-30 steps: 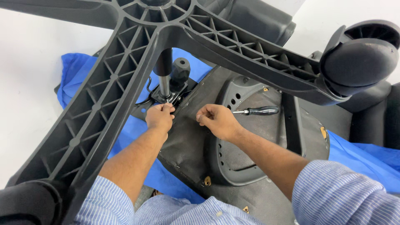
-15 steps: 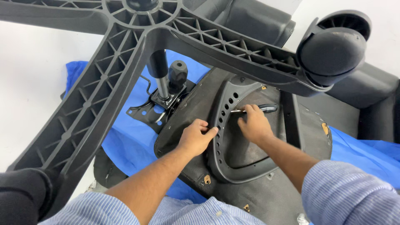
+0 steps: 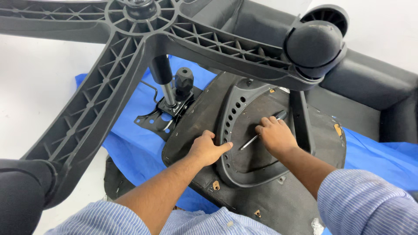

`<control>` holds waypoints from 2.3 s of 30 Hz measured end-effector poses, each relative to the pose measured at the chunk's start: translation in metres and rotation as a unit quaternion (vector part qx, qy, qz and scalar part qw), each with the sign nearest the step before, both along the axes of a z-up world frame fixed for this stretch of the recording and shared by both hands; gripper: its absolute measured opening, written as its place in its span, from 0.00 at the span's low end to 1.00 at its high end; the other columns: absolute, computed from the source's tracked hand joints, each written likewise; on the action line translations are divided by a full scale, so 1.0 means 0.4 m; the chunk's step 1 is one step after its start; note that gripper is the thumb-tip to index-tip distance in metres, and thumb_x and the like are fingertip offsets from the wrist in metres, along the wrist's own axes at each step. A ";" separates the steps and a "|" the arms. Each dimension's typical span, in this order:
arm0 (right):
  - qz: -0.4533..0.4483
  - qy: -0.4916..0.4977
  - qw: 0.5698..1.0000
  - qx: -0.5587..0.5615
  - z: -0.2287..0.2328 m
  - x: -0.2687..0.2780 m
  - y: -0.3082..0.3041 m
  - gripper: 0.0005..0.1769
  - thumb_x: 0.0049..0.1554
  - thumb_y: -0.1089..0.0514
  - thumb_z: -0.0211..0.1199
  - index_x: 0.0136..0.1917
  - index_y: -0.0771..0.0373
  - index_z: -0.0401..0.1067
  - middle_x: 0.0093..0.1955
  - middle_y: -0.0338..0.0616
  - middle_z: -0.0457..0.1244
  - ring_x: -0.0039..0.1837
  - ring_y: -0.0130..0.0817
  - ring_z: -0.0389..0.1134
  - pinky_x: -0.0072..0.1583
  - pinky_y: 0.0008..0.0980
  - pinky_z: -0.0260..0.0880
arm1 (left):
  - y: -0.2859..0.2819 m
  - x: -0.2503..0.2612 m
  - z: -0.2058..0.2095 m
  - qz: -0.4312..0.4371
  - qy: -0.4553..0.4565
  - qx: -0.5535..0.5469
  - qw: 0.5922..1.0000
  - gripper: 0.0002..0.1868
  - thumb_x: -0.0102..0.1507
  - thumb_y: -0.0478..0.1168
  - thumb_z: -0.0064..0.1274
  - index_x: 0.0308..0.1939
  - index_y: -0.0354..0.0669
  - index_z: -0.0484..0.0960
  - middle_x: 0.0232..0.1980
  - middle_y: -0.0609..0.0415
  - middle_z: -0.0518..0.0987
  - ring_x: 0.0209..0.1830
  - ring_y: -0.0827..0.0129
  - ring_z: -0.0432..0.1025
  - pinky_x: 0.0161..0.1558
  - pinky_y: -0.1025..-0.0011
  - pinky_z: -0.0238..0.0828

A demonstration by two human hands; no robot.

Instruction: The person uses a screwdriver to fasten screws into a black plastic frame component of a chair, securing it to the seat base. The person holds the frame steady with one hand while turning the screwdriver with the other.

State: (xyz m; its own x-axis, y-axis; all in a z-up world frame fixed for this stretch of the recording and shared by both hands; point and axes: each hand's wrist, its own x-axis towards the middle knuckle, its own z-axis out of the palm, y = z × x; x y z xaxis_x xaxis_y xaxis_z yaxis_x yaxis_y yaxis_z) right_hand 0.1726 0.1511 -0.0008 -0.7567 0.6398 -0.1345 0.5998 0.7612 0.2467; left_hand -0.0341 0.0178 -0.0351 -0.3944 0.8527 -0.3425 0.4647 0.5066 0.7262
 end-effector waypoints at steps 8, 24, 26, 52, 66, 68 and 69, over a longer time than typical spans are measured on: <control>0.042 0.295 0.954 -0.017 0.008 0.062 -0.071 0.13 0.59 0.60 0.58 0.57 0.61 0.74 0.65 0.43 0.64 0.68 0.43 0.64 0.66 0.40 0.66 | 0.007 0.006 0.046 0.048 -0.130 -0.044 0.989 0.44 0.52 0.46 0.69 0.66 0.30 0.68 0.57 0.39 0.79 0.47 0.59 0.82 0.38 0.65 0.86; -0.188 0.491 0.839 -0.142 0.114 0.049 -0.175 0.11 0.66 0.54 0.54 0.54 0.64 0.67 0.47 0.51 0.65 0.51 0.47 0.69 0.54 0.41 0.68 | 0.034 0.023 -0.013 -0.035 -0.266 -0.169 0.948 0.27 0.59 0.46 0.59 0.58 0.32 0.81 0.53 0.39 0.85 0.47 0.52 0.84 0.47 0.58 0.84; -0.170 0.515 0.827 -0.150 0.113 0.053 -0.187 0.11 0.66 0.54 0.53 0.55 0.64 0.67 0.46 0.51 0.65 0.50 0.46 0.68 0.54 0.40 0.67 | 0.032 0.029 0.003 -0.071 -0.218 -0.221 0.948 0.29 0.61 0.49 0.59 0.59 0.32 0.79 0.55 0.34 0.83 0.48 0.46 0.83 0.48 0.56 0.84; -0.193 0.520 0.796 -0.242 0.109 0.106 -0.277 0.11 0.65 0.54 0.52 0.52 0.64 0.66 0.40 0.50 0.65 0.44 0.40 0.67 0.50 0.39 0.67 | 0.036 0.113 -0.013 -0.047 -0.265 -0.219 0.938 0.34 0.69 0.56 0.47 0.64 0.25 0.72 0.51 0.25 0.82 0.40 0.45 0.84 0.38 0.60 0.86; -0.233 0.540 0.771 -0.244 0.086 0.114 -0.267 0.13 0.64 0.54 0.57 0.58 0.62 0.64 0.53 0.48 0.68 0.57 0.38 0.72 0.59 0.37 0.72 | -0.006 0.134 0.115 -0.030 -0.038 -0.187 0.981 0.44 0.61 0.64 0.59 0.61 0.26 0.68 0.46 0.34 0.85 0.36 0.53 0.85 0.33 0.65 0.85; -0.272 0.513 0.763 -0.285 0.081 0.114 -0.266 0.16 0.61 0.56 0.58 0.61 0.59 0.61 0.54 0.48 0.68 0.58 0.38 0.73 0.61 0.37 0.72 | -0.010 0.137 0.116 -0.023 0.015 -0.156 0.987 0.45 0.58 0.62 0.64 0.61 0.29 0.66 0.45 0.39 0.85 0.37 0.55 0.85 0.37 0.64 0.85; -0.291 0.498 0.758 -0.306 0.081 0.113 -0.266 0.19 0.59 0.57 0.58 0.62 0.58 0.60 0.55 0.48 0.68 0.59 0.38 0.74 0.62 0.37 0.72 | -0.015 0.137 0.112 -0.029 0.060 -0.081 0.995 0.42 0.57 0.61 0.65 0.57 0.30 0.69 0.46 0.39 0.83 0.40 0.54 0.82 0.40 0.62 0.82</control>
